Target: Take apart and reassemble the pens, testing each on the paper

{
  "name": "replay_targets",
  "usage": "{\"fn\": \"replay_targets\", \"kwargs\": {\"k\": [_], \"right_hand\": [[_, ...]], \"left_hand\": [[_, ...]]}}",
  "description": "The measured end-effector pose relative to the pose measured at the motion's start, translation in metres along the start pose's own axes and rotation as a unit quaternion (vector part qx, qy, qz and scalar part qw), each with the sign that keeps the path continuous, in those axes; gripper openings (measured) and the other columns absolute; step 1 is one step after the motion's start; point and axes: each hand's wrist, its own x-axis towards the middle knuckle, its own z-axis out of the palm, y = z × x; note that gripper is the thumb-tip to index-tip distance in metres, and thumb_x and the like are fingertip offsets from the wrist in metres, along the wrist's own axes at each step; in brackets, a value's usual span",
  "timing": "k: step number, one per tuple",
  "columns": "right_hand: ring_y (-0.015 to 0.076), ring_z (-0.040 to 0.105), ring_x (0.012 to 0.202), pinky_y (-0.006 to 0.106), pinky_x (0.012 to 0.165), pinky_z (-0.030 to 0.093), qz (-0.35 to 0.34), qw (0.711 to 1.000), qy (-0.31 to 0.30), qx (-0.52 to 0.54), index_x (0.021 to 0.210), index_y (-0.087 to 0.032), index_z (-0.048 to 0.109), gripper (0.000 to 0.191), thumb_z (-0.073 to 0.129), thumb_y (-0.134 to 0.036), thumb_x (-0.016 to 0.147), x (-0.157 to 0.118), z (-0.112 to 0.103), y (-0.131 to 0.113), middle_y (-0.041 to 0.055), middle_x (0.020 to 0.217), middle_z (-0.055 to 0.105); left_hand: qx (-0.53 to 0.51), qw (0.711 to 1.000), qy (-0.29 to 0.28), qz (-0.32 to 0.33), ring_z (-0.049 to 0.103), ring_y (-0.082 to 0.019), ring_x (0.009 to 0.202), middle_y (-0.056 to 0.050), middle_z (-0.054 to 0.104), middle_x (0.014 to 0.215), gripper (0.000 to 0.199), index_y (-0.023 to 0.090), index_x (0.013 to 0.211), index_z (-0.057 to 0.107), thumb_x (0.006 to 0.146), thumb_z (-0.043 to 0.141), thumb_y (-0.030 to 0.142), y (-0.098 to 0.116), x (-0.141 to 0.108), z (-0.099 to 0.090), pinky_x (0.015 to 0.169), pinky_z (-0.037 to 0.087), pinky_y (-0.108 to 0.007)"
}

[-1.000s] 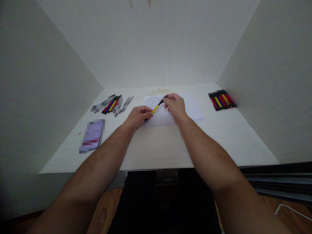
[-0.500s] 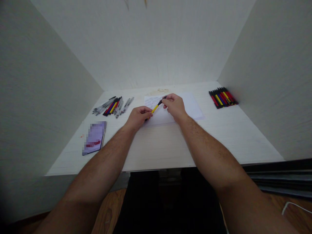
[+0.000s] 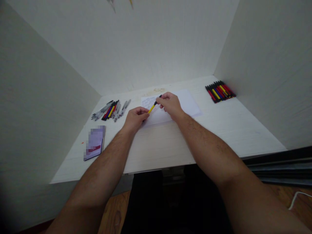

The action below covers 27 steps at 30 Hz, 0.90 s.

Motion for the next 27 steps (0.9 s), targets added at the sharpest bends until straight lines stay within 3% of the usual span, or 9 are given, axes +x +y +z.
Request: {"fn": "replay_targets", "kwargs": {"k": [5,12,19,27], "right_hand": [[0.0076,0.05,0.048,0.019,0.038,0.031,-0.006,0.999,-0.027,0.024,0.08,-0.019,0.061,0.018,0.075,-0.026,0.071,0.0002,-0.002,-0.0013,0.0007,0.068,0.066],[0.0059,0.05,0.053,0.018,0.039,0.031,0.016,0.997,-0.031,0.062,0.084,-0.017,0.068,0.018,0.074,-0.03,0.073,0.0052,-0.0084,-0.0016,0.0018,0.078,0.066],[0.0058,0.049,0.052,0.017,0.039,0.03,0.01,0.996,-0.026,0.083,0.078,-0.016,0.068,0.014,0.075,-0.025,0.07,0.0071,-0.009,0.0005,-0.0004,0.068,0.061],[0.0062,0.046,0.047,0.018,0.04,0.032,-0.001,0.999,-0.014,0.05,0.066,-0.018,0.057,0.028,0.079,-0.035,0.071,0.007,-0.0079,0.0035,-0.0028,0.054,0.055]], "left_hand": [[-0.023,0.999,-0.004,0.026,0.048,-0.009,0.053,0.001,0.061,0.06,0.02,0.015,0.079,0.072,0.062,0.071,0.026,-0.0001,-0.0002,-0.0002,0.052,0.034,-0.023],[-0.096,0.995,-0.033,0.024,0.051,-0.009,0.053,-0.002,0.067,0.065,0.02,0.014,0.08,0.073,0.063,0.071,0.025,-0.0065,0.002,-0.0008,0.053,0.037,-0.023],[-0.097,0.994,-0.042,0.023,0.049,-0.008,0.051,-0.001,0.065,0.063,0.019,0.014,0.079,0.072,0.063,0.072,0.025,-0.0075,0.0018,-0.0015,0.049,0.034,-0.023],[-0.092,0.995,-0.024,0.019,0.046,-0.008,0.047,0.003,0.058,0.054,0.02,0.015,0.078,0.071,0.06,0.073,0.023,-0.0004,-0.0009,0.0002,0.047,0.03,-0.022]]}}
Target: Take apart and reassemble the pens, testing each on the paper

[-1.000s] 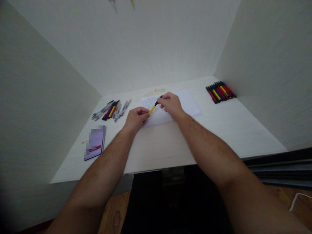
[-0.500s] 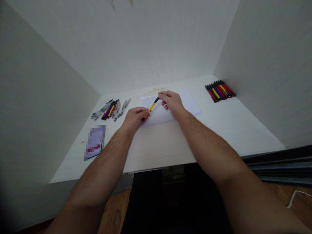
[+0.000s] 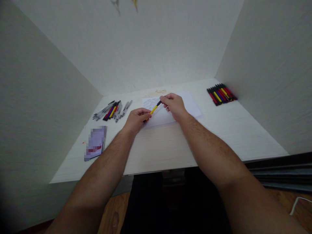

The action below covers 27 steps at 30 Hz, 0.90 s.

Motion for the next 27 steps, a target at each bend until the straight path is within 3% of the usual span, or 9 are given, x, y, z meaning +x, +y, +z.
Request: {"fn": "replay_targets", "kwargs": {"k": [8,12,16,24,27], "right_hand": [[0.0062,0.043,0.044,0.02,0.039,0.03,0.001,1.0,-0.011,0.001,0.064,-0.019,0.055,0.032,0.078,-0.041,0.07,-0.0018,0.0004,-0.0017,-0.0035,0.053,0.053],[0.006,0.046,0.048,0.019,0.039,0.03,0.027,0.998,-0.029,0.048,0.078,-0.017,0.065,0.018,0.075,-0.03,0.068,-0.002,-0.0008,-0.0046,-0.001,0.066,0.06],[0.0064,0.045,0.048,0.019,0.038,0.029,0.026,0.997,-0.04,0.061,0.084,-0.018,0.069,0.02,0.069,-0.018,0.065,-0.0008,-0.0021,-0.0039,-0.0015,0.066,0.06],[0.0062,0.043,0.046,0.02,0.039,0.028,0.013,0.998,-0.039,0.051,0.071,-0.017,0.064,0.009,0.07,-0.019,0.065,-0.0047,-0.0006,-0.0052,-0.0038,0.057,0.054],[0.0064,0.042,0.044,0.021,0.039,0.028,0.005,0.999,-0.031,0.039,0.065,-0.019,0.057,0.015,0.072,-0.022,0.067,-0.0048,-0.0004,-0.004,-0.0044,0.054,0.053]], "left_hand": [[-0.002,1.0,-0.008,0.006,0.047,-0.008,0.05,0.001,0.063,0.06,0.016,0.015,0.075,0.071,0.062,0.07,0.024,0.0004,0.0007,-0.0007,0.05,0.033,-0.023],[0.0,1.0,-0.008,0.006,0.048,-0.008,0.052,0.0,0.064,0.063,0.015,0.015,0.075,0.071,0.065,0.068,0.026,-0.0011,0.0011,-0.0015,0.05,0.033,-0.023],[-0.001,1.0,-0.006,-0.002,0.047,-0.008,0.051,-0.001,0.065,0.065,0.016,0.015,0.076,0.071,0.067,0.068,0.028,-0.001,0.0005,-0.0024,0.049,0.032,-0.023],[0.019,1.0,-0.01,0.014,0.046,-0.008,0.052,0.0,0.063,0.063,0.015,0.015,0.073,0.07,0.068,0.067,0.028,0.0017,-0.0006,-0.0023,0.051,0.034,-0.023],[0.014,1.0,-0.004,0.01,0.047,-0.008,0.052,0.0,0.063,0.063,0.015,0.014,0.075,0.07,0.064,0.068,0.025,0.0041,-0.0024,-0.0008,0.052,0.035,-0.023]]}}
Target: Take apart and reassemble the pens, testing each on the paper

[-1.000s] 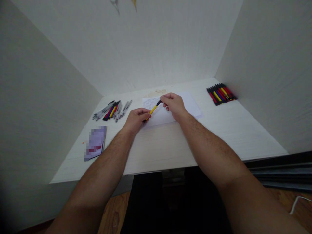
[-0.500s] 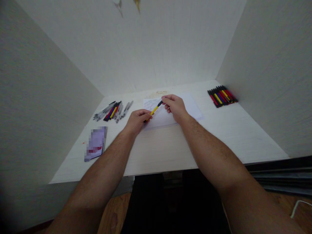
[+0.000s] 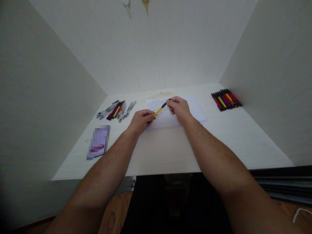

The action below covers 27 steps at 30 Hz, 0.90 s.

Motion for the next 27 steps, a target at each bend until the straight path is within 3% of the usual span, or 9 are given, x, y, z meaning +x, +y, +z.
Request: {"fn": "replay_targets", "kwargs": {"k": [8,14,19,27], "right_hand": [[0.0061,0.042,0.044,0.02,0.04,0.031,-0.001,0.999,0.018,-0.05,0.066,-0.021,0.05,0.028,0.075,-0.033,0.071,0.0,0.001,0.001,-0.0054,0.053,0.052],[0.0055,0.045,0.047,0.019,0.04,0.03,0.015,1.0,-0.014,-0.016,0.079,-0.018,0.064,0.019,0.075,-0.03,0.069,0.002,0.0,0.0,-0.0027,0.065,0.058],[0.0056,0.043,0.046,0.019,0.039,0.028,0.024,0.999,-0.034,0.002,0.08,-0.015,0.069,0.016,0.071,-0.021,0.065,0.001,0.002,-0.002,-0.0038,0.058,0.055],[0.0059,0.042,0.046,0.019,0.04,0.027,0.031,0.998,-0.047,0.006,0.08,-0.016,0.069,0.016,0.071,-0.027,0.068,0.001,0.003,0.0,-0.0043,0.054,0.052]], "left_hand": [[0.024,1.0,0.012,-0.007,0.047,-0.009,0.052,0.002,0.06,0.059,0.015,0.015,0.075,0.069,0.062,0.07,0.023,0.006,-0.002,0.003,0.051,0.036,-0.023],[0.008,1.0,0.01,0.003,0.048,-0.009,0.052,-0.001,0.063,0.062,0.014,0.015,0.073,0.07,0.065,0.067,0.026,-0.003,0.002,0.0,0.05,0.035,-0.023],[-0.003,1.0,0.005,0.011,0.046,-0.008,0.049,-0.001,0.063,0.062,0.015,0.015,0.072,0.07,0.068,0.067,0.029,-0.01,0.003,-0.004,0.048,0.031,-0.023],[-0.001,1.0,-0.002,-0.002,0.043,-0.008,0.047,0.0,0.058,0.057,0.016,0.017,0.07,0.069,0.07,0.065,0.032,-0.007,0.0,-0.007,0.046,0.027,-0.023]]}}
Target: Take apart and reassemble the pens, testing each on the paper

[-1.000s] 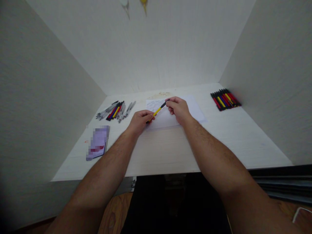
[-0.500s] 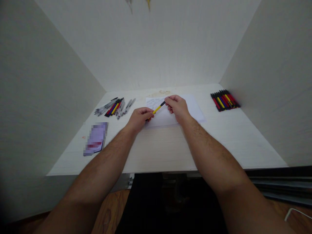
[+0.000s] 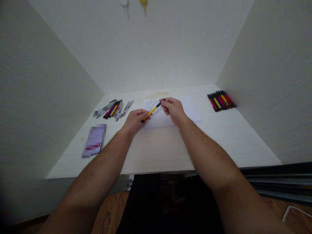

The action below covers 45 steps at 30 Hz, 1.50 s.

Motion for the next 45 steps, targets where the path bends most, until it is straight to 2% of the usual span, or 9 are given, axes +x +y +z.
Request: {"fn": "replay_targets", "kwargs": {"k": [9,18,24,28,33,37,41,45], "right_hand": [[0.0056,0.043,0.048,0.019,0.041,0.029,-0.005,1.0,0.017,-0.013,0.072,-0.018,0.062,0.016,0.074,-0.028,0.068,-0.003,-0.001,0.0,-0.0041,0.058,0.053],[0.0057,0.041,0.044,0.019,0.04,0.03,-0.024,0.996,0.065,-0.052,0.063,-0.02,0.049,0.03,0.074,-0.035,0.072,-0.004,0.002,0.004,-0.0055,0.052,0.05],[0.0055,0.045,0.047,0.019,0.04,0.031,-0.028,0.998,0.042,-0.034,0.069,-0.019,0.056,0.027,0.077,-0.036,0.07,-0.006,0.002,0.001,-0.003,0.062,0.057],[0.0059,0.046,0.048,0.02,0.04,0.029,-0.011,1.0,0.028,0.003,0.079,-0.017,0.065,0.016,0.074,-0.027,0.069,-0.007,0.0,-0.002,-0.0021,0.064,0.057],[0.0058,0.045,0.048,0.02,0.041,0.029,0.0,1.0,0.024,0.016,0.084,-0.016,0.069,0.016,0.068,-0.02,0.068,-0.008,0.0,-0.002,-0.0021,0.063,0.057],[0.0056,0.044,0.049,0.019,0.041,0.03,-0.003,1.0,0.027,0.005,0.082,-0.017,0.069,0.014,0.068,-0.021,0.069,-0.008,0.0,-0.002,-0.003,0.062,0.056],[0.0054,0.043,0.048,0.019,0.04,0.028,-0.001,0.999,0.034,0.003,0.075,-0.017,0.064,0.011,0.071,-0.024,0.07,-0.009,0.002,-0.003,-0.0034,0.06,0.054],[0.0051,0.042,0.046,0.019,0.039,0.029,-0.009,0.999,0.047,-0.008,0.063,-0.018,0.054,0.025,0.076,-0.028,0.069,-0.007,0.002,-0.001,-0.004,0.056,0.053]], "left_hand": [[0.032,0.999,0.014,0.018,0.045,-0.009,0.049,0.002,0.056,0.054,0.012,0.016,0.073,0.069,0.067,0.067,0.025,0.01,-0.002,0.004,0.049,0.031,-0.024],[0.061,0.997,0.043,0.017,0.047,-0.009,0.051,0.001,0.061,0.061,0.017,0.014,0.079,0.072,0.063,0.068,0.02,0.016,-0.005,0.008,0.05,0.033,-0.023],[0.038,0.999,0.021,0.02,0.05,-0.009,0.054,0.0,0.063,0.064,0.017,0.015,0.081,0.072,0.067,0.065,0.023,0.006,-0.001,0.007,0.054,0.037,-0.024],[0.031,0.999,0.005,0.018,0.047,-0.008,0.052,-0.003,0.064,0.066,0.015,0.014,0.075,0.07,0.072,0.061,0.025,0.009,-0.003,0.007,0.051,0.033,-0.023],[0.02,1.0,-0.002,0.012,0.046,-0.008,0.052,-0.003,0.064,0.065,0.016,0.013,0.074,0.07,0.072,0.06,0.026,0.012,-0.005,0.008,0.049,0.03,-0.023],[0.022,1.0,-0.006,0.017,0.045,-0.008,0.05,-0.002,0.062,0.062,0.015,0.013,0.074,0.07,0.071,0.061,0.024,0.01,-0.003,0.007,0.048,0.03,-0.023],[0.015,1.0,-0.018,0.021,0.045,-0.008,0.049,0.0,0.061,0.062,0.018,0.013,0.082,0.07,0.068,0.066,0.023,0.009,-0.003,0.007,0.048,0.031,-0.023],[0.02,0.999,-0.019,0.029,0.046,-0.007,0.051,0.001,0.061,0.062,0.022,0.013,0.084,0.07,0.066,0.072,0.024,0.007,-0.002,0.007,0.05,0.033,-0.022]]}}
